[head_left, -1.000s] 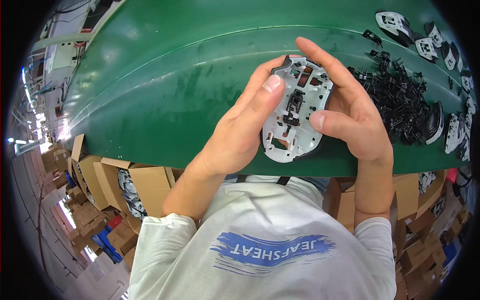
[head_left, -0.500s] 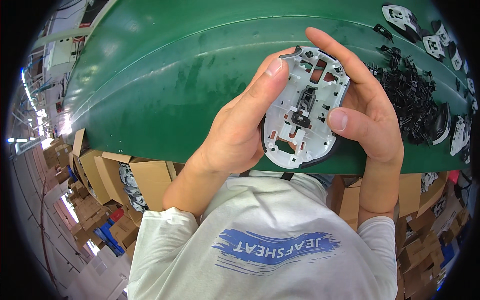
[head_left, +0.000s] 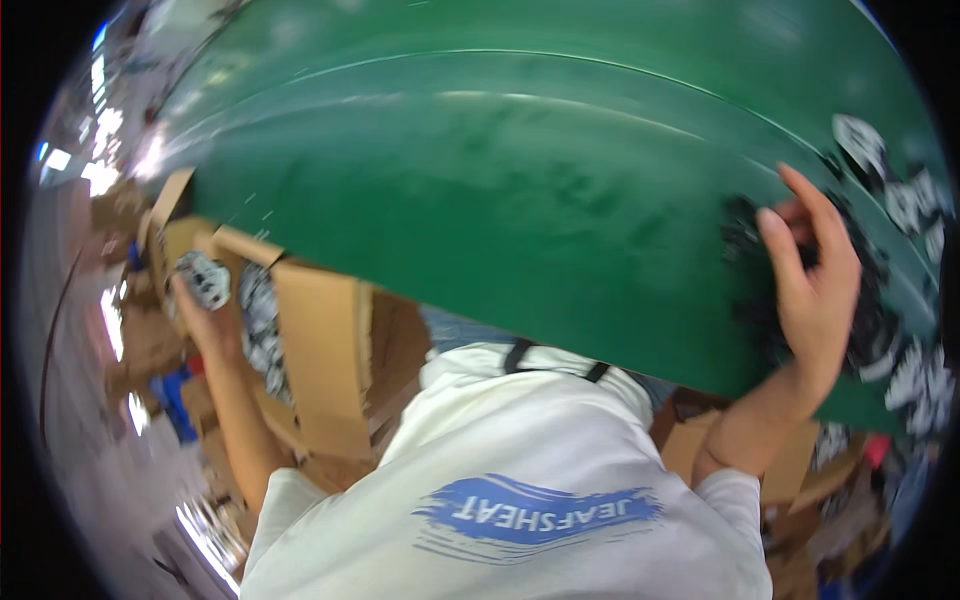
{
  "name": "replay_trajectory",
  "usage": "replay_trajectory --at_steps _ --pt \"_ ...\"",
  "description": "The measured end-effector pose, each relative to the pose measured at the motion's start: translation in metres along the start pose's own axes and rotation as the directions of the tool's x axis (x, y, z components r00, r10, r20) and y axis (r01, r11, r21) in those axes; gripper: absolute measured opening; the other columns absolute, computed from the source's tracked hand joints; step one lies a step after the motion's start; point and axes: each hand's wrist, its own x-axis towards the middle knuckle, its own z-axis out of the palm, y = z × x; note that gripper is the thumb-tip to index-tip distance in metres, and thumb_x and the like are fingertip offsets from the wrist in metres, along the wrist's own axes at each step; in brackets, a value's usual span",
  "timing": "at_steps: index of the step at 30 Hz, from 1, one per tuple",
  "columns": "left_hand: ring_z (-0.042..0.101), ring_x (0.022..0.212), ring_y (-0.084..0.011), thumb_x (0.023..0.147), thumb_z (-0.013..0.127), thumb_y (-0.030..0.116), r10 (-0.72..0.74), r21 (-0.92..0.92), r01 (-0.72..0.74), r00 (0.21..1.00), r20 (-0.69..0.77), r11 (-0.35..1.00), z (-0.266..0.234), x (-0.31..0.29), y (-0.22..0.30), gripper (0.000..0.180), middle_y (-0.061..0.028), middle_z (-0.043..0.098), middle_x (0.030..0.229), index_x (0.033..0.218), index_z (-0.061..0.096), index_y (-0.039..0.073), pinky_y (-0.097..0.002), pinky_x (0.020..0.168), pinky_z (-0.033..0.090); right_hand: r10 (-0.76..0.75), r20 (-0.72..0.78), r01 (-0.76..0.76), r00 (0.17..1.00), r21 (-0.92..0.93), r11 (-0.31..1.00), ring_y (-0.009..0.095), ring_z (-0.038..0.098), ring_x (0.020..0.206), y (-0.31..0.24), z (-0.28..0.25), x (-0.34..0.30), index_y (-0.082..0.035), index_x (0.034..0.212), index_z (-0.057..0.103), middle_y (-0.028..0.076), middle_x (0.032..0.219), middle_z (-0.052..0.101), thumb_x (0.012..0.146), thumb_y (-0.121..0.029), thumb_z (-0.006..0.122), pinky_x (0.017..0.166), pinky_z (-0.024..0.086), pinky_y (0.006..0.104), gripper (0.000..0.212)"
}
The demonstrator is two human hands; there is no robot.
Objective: The person assembles computer mouse components by hand, placing a scroll wheel, circuit board, and buttons into a mouse shell on a production conveyor belt.
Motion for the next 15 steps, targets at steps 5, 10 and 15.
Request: replay_trajectory --at_steps 5,10,15 --pt "0.066 0.107 -0.0268 0.109 0.06 0.048 0.272 0.863 0.084 0.93 -0.248 0.498 -0.208 0.003 -0.052 0.057 -0.0169 0.072 0.118 0.127 0.063 -0.006 -0.039 0.093 0.052 -0.13 0.143 0.179 0.981 -0.42 0.89 0.037 0.066 0.115 0.027 0.001 0.003 -0.001 0.13 0.07 0.016 0.124 0.069 0.103 -0.021 0.07 0.103 0.05 0.0434 0.033" --pt "0.053 0.145 -0.04 0.098 0.063 0.068 0.005 0.752 0.532 0.815 -0.579 0.39 -0.225 -0.06 -0.124 0.086 -0.0266 0.056 0.156 0.157 0.052 0.005 -0.0474 0.119 0.042 -0.148 0.133 0.188 0.98 -0.376 0.907 0.035 0.068 0.104 0.02 -0.006 0.007 0.0 0.115 0.073 0.014 0.11 0.072 0.104 -0.017 0.068 0.095 0.05 0.0423 0.021" --pt "0.062 0.127 -0.0528 0.097 0.049 0.083 0.445 0.844 0.484 0.824 -0.351 -0.231 -0.219 -0.013 -0.075 0.093 -0.0314 0.065 0.137 0.137 0.066 0.0 -0.0603 0.103 0.052 -0.077 0.065 0.089 0.995 -0.227 0.97 0.036 0.071 0.094 0.007 0.017 0.017 -0.004 0.102 0.077 0.015 0.102 0.077 0.096 -0.017 0.075 0.083 0.054 0.0453 0.015"
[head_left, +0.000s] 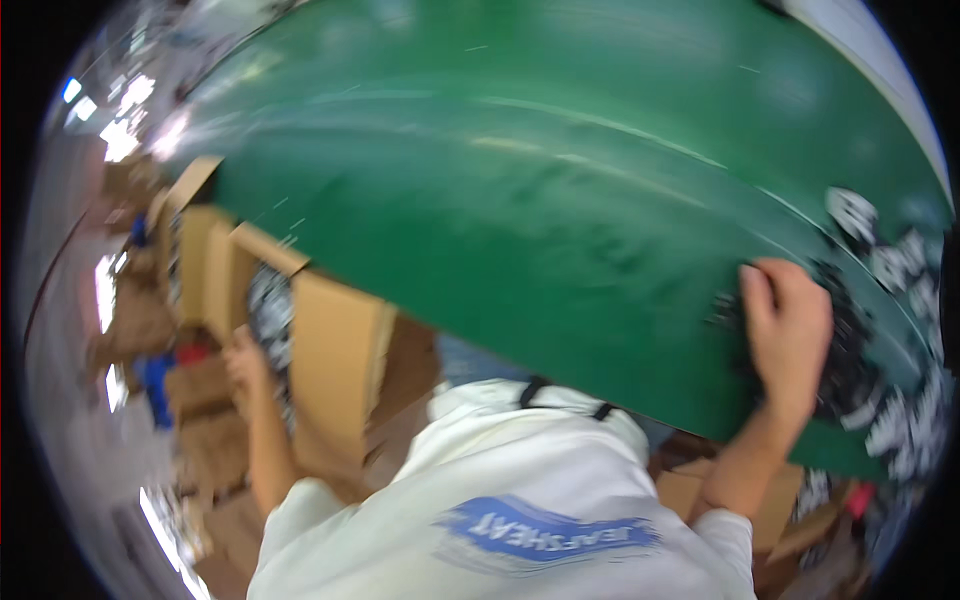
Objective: The person assembles computer mouse components by hand, placing a scroll wheel, circuit board, and buttons into a mouse shell on a production conveyor belt.
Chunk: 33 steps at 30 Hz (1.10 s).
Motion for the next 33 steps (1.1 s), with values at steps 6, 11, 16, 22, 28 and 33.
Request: replay_trajectory --at_steps 6,11,16,22,28,33 --pt "0.051 0.145 -0.028 0.109 0.066 0.028 0.387 -0.98 -0.182 0.912 -0.136 0.082 -0.122 -0.071 0.287 0.053 -0.0184 0.054 0.156 0.152 0.055 -0.001 -0.0413 0.121 0.04 -0.144 -0.07 0.132 0.987 -0.157 0.979 0.028 0.07 0.085 0.014 0.001 -0.011 -0.013 0.114 0.076 0.007 0.086 0.07 0.095 -0.021 0.076 0.08 0.05 0.0438 0.02" --pt "0.051 0.145 -0.0246 0.107 0.066 0.025 0.765 -0.906 -0.311 0.494 -0.412 -0.287 -0.273 -0.245 0.485 0.047 -0.0113 0.059 0.152 0.15 0.059 0.005 -0.0408 0.123 0.036 -0.173 -0.144 0.155 0.974 -0.129 0.979 0.027 0.069 0.082 0.03 0.002 -0.015 -0.013 0.107 0.077 0.005 0.085 0.068 0.093 -0.021 0.078 0.079 0.051 0.0422 0.016" --pt "0.061 0.135 -0.0259 0.102 0.07 0.025 0.699 -0.68 -0.197 -0.043 -0.714 -0.706 -0.412 -0.433 0.575 0.045 -0.0133 0.068 0.141 0.143 0.065 0.005 -0.0417 0.118 0.043 -0.233 -0.223 0.232 0.947 -0.03 0.972 0.027 0.069 0.083 0.038 0.002 -0.009 -0.009 0.102 0.075 0.006 0.087 0.069 0.093 -0.017 0.077 0.079 0.052 0.0419 0.013" --pt "0.059 0.135 -0.0443 0.099 0.071 0.048 0.446 -0.245 -0.504 -0.328 -0.832 -0.828 -0.483 -0.562 0.63 0.068 -0.0201 0.067 0.141 0.152 0.057 0.008 -0.0526 0.117 0.044 -0.255 -0.271 0.277 0.928 0.045 0.96 0.03 0.07 0.087 0.034 0.004 -0.005 -0.007 0.1 0.073 0.009 0.095 0.071 0.091 -0.013 0.078 0.083 0.054 0.0438 0.012" --pt "0.072 0.113 -0.0403 0.097 0.072 0.054 0.782 -0.686 -0.377 -0.262 -0.565 -0.622 -0.474 -0.513 0.651 0.069 -0.0215 0.07 0.138 0.147 0.063 0.007 -0.0462 0.097 0.057 -0.069 -0.362 0.188 0.93 0.304 0.934 0.03 0.074 0.086 0.026 -0.01 -0.01 -0.004 0.1 0.075 0.01 0.097 0.076 0.091 -0.012 0.081 0.076 0.06 0.0407 0.013" --pt "0.072 0.116 -0.0232 0.112 0.053 0.046 0.915 -0.857 0.514 -0.324 -0.241 -0.044 -0.433 -0.439 0.57 0.055 -0.0093 0.073 0.133 0.148 0.06 0.004 -0.0415 0.104 0.054 0.181 -0.285 0.107 0.941 0.76 0.641 0.012 0.074 0.082 0.018 -0.021 -0.017 0.0 0.108 0.079 0.008 0.095 0.079 0.095 -0.006 0.081 0.076 0.059 0.0272 0.015"
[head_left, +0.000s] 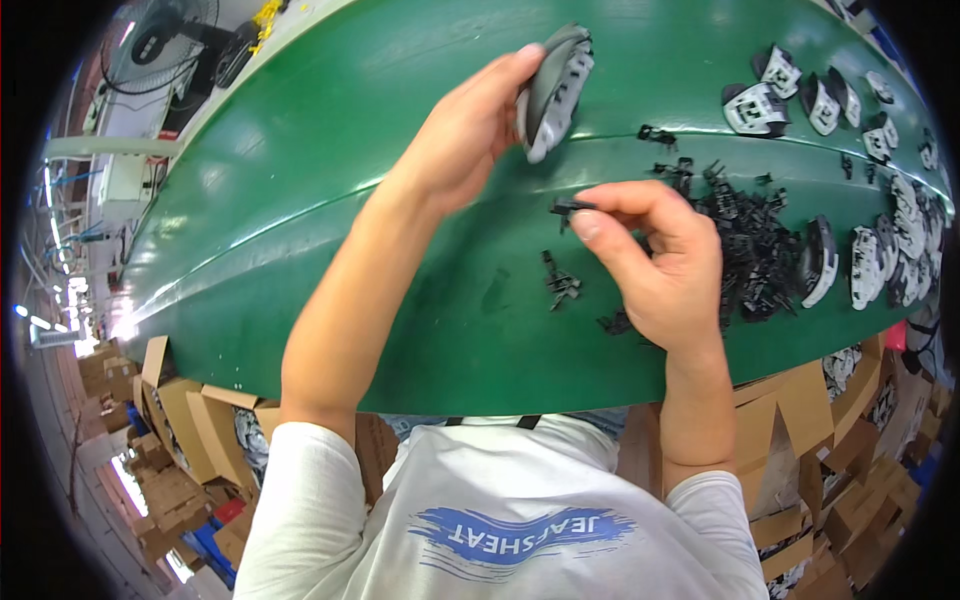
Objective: The person assembles computer mouse components by hand, placing a scroll wheel, circuit board, and buttons into a mouse shell on a production conveyor belt.
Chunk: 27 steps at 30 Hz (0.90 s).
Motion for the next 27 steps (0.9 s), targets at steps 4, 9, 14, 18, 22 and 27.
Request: replay_trajectory --at_steps 4,9,14,18,22,27 --pt "0.069 0.125 -0.0253 0.117 0.033 0.038 -0.061 -0.686 0.159 0.984 0.165 0.71 -0.005 -0.091 -0.029 0.054 -0.0109 0.07 0.141 0.151 0.057 0.003 -0.0436 0.113 0.052 0.128 0.002 -0.126 0.992 0.19 0.974 0.01 0.072 0.081 0.001 0.012 -0.007 0.0 0.104 0.078 0.005 0.093 0.078 0.094 -0.01 0.085 0.073 0.057 0.0247 0.015" --pt "0.065 0.133 -0.0249 0.118 0.029 0.035 -0.148 -0.765 0.12 0.988 0.032 0.633 0.014 -0.149 -0.043 0.054 -0.0111 0.065 0.148 0.153 0.055 0.004 -0.0445 0.117 0.049 -0.053 0.058 0.06 0.997 -0.133 0.989 0.011 0.07 0.073 0.009 0.032 -0.008 -0.002 0.098 0.08 0.006 0.085 0.076 0.09 -0.007 0.086 0.067 0.056 0.0262 0.012" --pt "0.065 0.132 -0.0237 0.118 0.029 0.034 -0.12 -0.819 0.107 0.992 0.047 0.563 0.011 -0.155 -0.051 0.053 -0.0089 0.067 0.145 0.154 0.055 0.006 -0.0427 0.116 0.049 -0.303 0.145 0.336 0.942 -0.426 0.84 0.017 0.065 0.061 0.011 0.035 -0.007 -0.005 0.092 0.081 0.005 0.077 0.073 0.081 -0.004 0.088 0.059 0.051 0.0314 0.013" --pt "0.063 0.133 -0.0212 0.118 0.03 0.036 -0.226 -0.65 0.132 0.972 -0.063 0.749 0.019 -0.154 -0.046 0.053 -0.007 0.066 0.146 0.156 0.053 0.007 -0.0406 0.115 0.049 -0.329 0.15 0.361 0.932 -0.436 0.824 0.018 0.065 0.06 0.014 0.038 -0.008 -0.006 0.09 0.08 0.004 0.075 0.072 0.079 -0.004 0.088 0.058 0.05 0.0321 0.014" --pt "0.062 0.134 -0.0194 0.118 0.03 0.037 -0.188 -0.563 0.094 0.976 -0.111 0.821 0.029 -0.153 -0.049 0.054 -0.0059 0.064 0.147 0.157 0.051 0.007 -0.0396 0.115 0.048 -0.305 0.156 0.343 0.939 -0.405 0.848 0.02 0.065 0.061 0.017 0.04 -0.01 -0.007 0.089 0.078 0.003 0.073 0.07 0.078 -0.004 0.087 0.059 0.051 0.0333 0.015" --pt "0.061 0.136 -0.0206 0.118 0.029 0.038 -0.242 -0.581 0.158 0.968 -0.069 0.798 0.022 -0.153 -0.053 0.055 -0.0076 0.063 0.149 0.158 0.05 0.007 -0.0405 0.115 0.049 -0.377 0.281 0.47 0.883 -0.495 0.731 0.024 0.064 0.065 0.024 0.038 -0.008 -0.008 0.091 0.078 0.004 0.077 0.069 0.08 -0.007 0.087 0.061 0.051 0.0359 0.014"
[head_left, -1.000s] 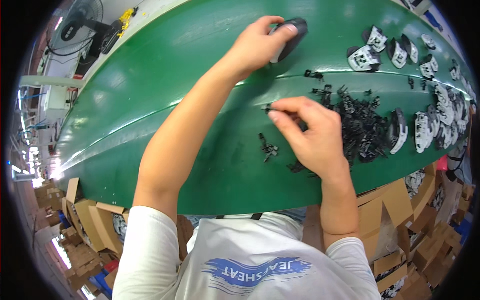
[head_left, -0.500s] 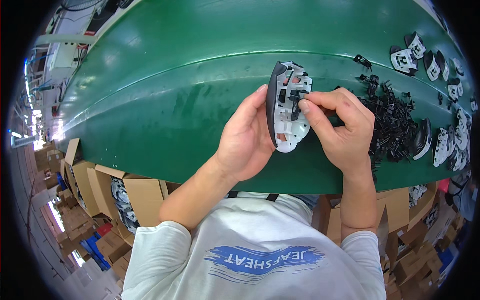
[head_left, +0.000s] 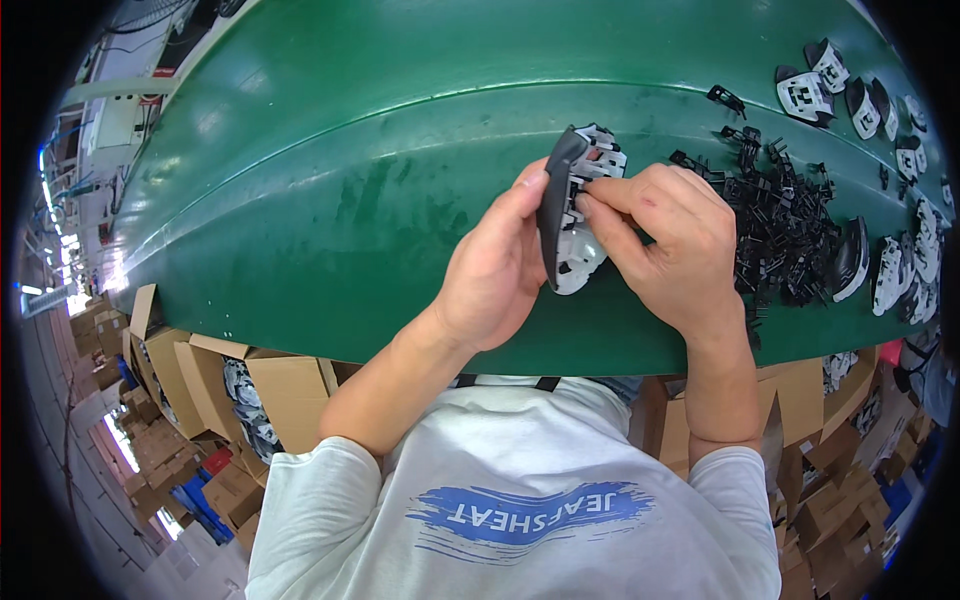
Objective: The person assembles computer mouse components by hand, placing a scroll wheel, circuit board, and buttons into a mouse shell on a production conveyor belt.
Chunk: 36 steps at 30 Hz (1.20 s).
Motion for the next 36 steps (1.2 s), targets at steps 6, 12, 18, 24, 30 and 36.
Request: replay_trajectory --at_steps 6,12,18,24,30,36 --pt "0.062 0.138 -0.0277 0.115 0.032 0.038 0.068 -0.476 0.062 0.966 0.251 0.877 -0.028 0.007 -0.01 0.057 -0.0124 0.061 0.154 0.156 0.052 0.004 -0.0473 0.119 0.049 0.124 -0.107 -0.113 0.986 0.102 0.988 0.022 0.07 0.078 -0.006 -0.011 0.002 -0.007 0.112 0.081 0.008 0.092 0.073 0.084 -0.012 0.087 0.073 0.057 0.0349 0.028" --pt "0.062 0.138 -0.0277 0.116 0.033 0.039 -0.056 -0.303 0.101 0.986 0.155 0.948 -0.006 0.001 -0.006 0.057 -0.0145 0.061 0.152 0.157 0.051 0.004 -0.0477 0.118 0.049 0.344 0.066 -0.346 0.937 0.336 0.876 0.019 0.069 0.09 -0.008 -0.009 0.001 -0.006 0.132 0.073 0.01 0.113 0.073 0.087 -0.013 0.085 0.08 0.057 0.0322 0.046" --pt "0.066 0.128 -0.0225 0.106 0.057 0.024 0.097 0.236 -0.094 0.995 -0.004 0.967 0.009 -0.017 0.001 0.059 -0.0099 0.066 0.139 0.159 0.042 0.004 -0.0399 0.102 0.058 0.469 0.026 -0.431 0.883 0.44 0.787 0.016 0.064 0.085 -0.004 -0.002 -0.001 -0.006 0.128 0.074 0.007 0.109 0.072 0.088 -0.012 0.082 0.079 0.056 0.0312 0.042" --pt "0.064 0.114 -0.0127 0.097 0.053 -0.001 0.181 0.407 -0.128 0.979 -0.093 0.904 0.005 -0.014 -0.006 0.054 -0.009 0.065 0.132 0.151 0.046 -0.001 -0.0328 0.095 0.056 0.354 0.176 -0.393 0.919 0.503 0.77 0.02 0.067 0.09 -0.008 -0.002 -0.006 -0.008 0.146 0.063 0.009 0.126 0.068 0.088 -0.008 0.078 0.085 0.057 0.0333 0.06" --pt "0.068 0.111 -0.0172 0.097 0.051 -0.002 0.419 0.533 -0.327 0.906 -0.058 0.781 -0.005 -0.008 -0.02 0.049 -0.0126 0.069 0.127 0.146 0.049 -0.003 -0.0342 0.096 0.057 0.381 0.288 -0.477 0.879 0.502 0.722 0.025 0.071 0.099 -0.03 0.007 -0.007 -0.011 0.162 0.044 0.012 0.139 0.065 0.085 0.002 0.066 0.087 0.059 0.0359 0.081" --pt "0.074 0.106 -0.0229 0.098 0.055 -0.001 0.543 0.681 -0.407 0.839 0.017 0.608 -0.004 -0.006 -0.024 0.045 -0.0175 0.074 0.12 0.143 0.05 -0.004 -0.0366 0.093 0.059 0.342 0.177 -0.385 0.923 0.449 0.807 0.03 0.073 0.11 -0.029 0.014 -0.01 -0.009 0.16 0.047 0.016 0.15 0.062 0.086 0.007 0.062 0.09 0.059 0.0377 0.077"
